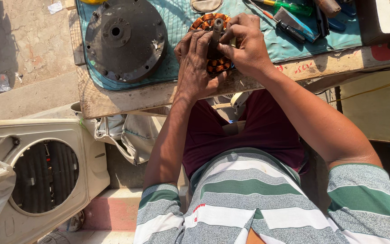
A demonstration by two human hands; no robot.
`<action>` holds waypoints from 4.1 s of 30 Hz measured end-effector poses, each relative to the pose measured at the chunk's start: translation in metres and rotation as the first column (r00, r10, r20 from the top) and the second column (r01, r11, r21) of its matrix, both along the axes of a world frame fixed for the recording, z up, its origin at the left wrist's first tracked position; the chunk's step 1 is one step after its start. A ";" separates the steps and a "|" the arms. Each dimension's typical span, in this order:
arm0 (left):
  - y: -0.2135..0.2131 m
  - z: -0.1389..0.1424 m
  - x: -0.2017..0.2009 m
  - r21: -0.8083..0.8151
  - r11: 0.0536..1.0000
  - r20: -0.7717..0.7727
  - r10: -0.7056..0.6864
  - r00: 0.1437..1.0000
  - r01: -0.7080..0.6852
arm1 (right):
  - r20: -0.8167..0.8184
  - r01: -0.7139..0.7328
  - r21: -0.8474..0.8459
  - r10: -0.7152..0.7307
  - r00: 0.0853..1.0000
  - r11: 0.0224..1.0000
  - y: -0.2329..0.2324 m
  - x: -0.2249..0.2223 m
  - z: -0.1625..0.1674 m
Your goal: The person works at a bench reassembling an electric fan motor. They fit the copper-wound stator onto the shaft assembly, press the rotor and end bells together by hand, brush dust off the metal housing parts, and fit small bearing components into the housing.
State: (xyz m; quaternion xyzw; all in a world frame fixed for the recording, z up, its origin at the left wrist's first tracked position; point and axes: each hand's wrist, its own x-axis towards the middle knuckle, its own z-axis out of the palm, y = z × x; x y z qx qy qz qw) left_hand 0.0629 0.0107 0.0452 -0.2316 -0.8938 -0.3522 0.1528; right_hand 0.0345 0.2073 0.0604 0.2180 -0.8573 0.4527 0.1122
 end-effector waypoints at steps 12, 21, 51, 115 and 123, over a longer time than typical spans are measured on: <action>0.000 0.001 0.000 0.010 1.000 -0.017 0.017 1.000 -0.017 | -0.329 0.099 0.394 0.040 0.943 0.914 0.001 0.004 0.006; -0.002 0.004 -0.001 0.057 0.998 -0.006 -0.029 1.000 0.029 | -0.158 0.053 0.021 -0.049 0.986 0.998 -0.006 0.005 -0.013; -0.002 0.002 -0.004 0.105 0.994 0.017 -0.031 0.999 0.029 | -0.297 -0.002 0.377 0.123 0.947 0.926 0.009 0.000 -0.007; 0.000 0.011 -0.004 0.158 0.987 0.110 -0.038 0.993 0.021 | -0.416 0.198 0.408 -0.012 0.909 0.891 -0.002 0.026 0.016; 0.000 0.005 -0.005 0.096 0.995 0.093 -0.008 0.996 -0.001 | -0.378 0.139 0.410 0.029 0.925 0.901 0.005 0.017 0.008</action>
